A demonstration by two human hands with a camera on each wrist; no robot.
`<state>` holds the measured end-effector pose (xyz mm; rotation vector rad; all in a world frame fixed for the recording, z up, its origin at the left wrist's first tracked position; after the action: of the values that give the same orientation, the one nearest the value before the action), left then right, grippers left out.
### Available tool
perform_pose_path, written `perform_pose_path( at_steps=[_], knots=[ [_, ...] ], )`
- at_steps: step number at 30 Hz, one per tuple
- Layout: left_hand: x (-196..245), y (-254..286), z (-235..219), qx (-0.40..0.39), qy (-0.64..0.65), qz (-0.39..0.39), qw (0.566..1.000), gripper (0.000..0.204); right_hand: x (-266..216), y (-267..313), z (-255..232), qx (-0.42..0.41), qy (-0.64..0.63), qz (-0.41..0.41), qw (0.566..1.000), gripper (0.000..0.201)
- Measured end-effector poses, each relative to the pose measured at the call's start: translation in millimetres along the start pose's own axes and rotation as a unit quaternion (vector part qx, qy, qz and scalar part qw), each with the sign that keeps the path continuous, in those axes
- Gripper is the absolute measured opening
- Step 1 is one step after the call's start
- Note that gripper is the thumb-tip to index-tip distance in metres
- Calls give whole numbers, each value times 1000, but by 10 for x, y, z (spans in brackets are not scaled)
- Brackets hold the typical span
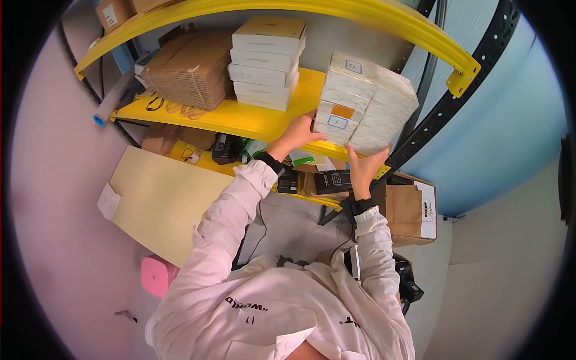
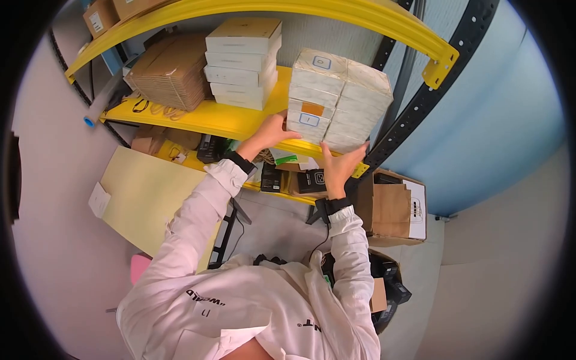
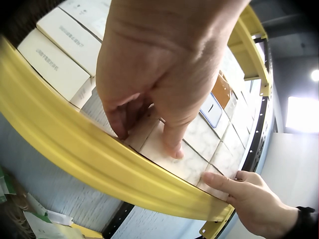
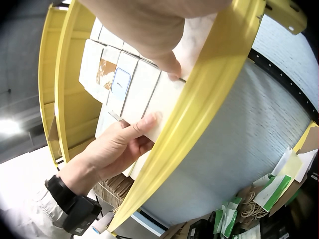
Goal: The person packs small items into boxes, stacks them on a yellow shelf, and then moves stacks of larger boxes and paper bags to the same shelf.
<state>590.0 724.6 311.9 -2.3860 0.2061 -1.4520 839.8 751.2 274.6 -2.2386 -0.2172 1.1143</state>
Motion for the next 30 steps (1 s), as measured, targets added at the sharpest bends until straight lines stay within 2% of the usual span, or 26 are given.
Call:
perform_pose_path(
  at_steps=[10,19,22,24,25,28,30],
  knots=[
    [31,82,21,10,-27,-10,1000,68,32,7,2,3,-13,-17,1000,133],
    [-1,105,89,24,-29,34,999,73,44,24,-37,-1,-8,-17,1000,128],
    [-21,170,122,54,-60,38,996,73,94,51,-55,-3,-7,-33,999,124],
    [-8,274,118,111,-70,-19,991,73,130,66,-56,-9,-6,-39,999,121],
    [-7,316,113,108,-67,-24,992,73,160,90,-59,-14,-3,-45,999,119],
    [-47,473,74,96,-63,-8,993,68,179,107,-92,-41,-5,-39,998,113],
    [25,631,-49,151,-70,21,986,65,184,133,-102,-46,-15,-30,998,108]
  ],
)
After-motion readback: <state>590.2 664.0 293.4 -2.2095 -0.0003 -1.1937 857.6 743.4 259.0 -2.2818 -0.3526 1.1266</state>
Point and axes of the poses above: each hand's wrist, its own y-axis away from the middle knuckle, its own z-axis out of the palm, x = y × z, the point moved 4 cm from there along -y, towards the middle knuckle, and after that the axes turned 7 degrees about y, right-handed, at the moved point
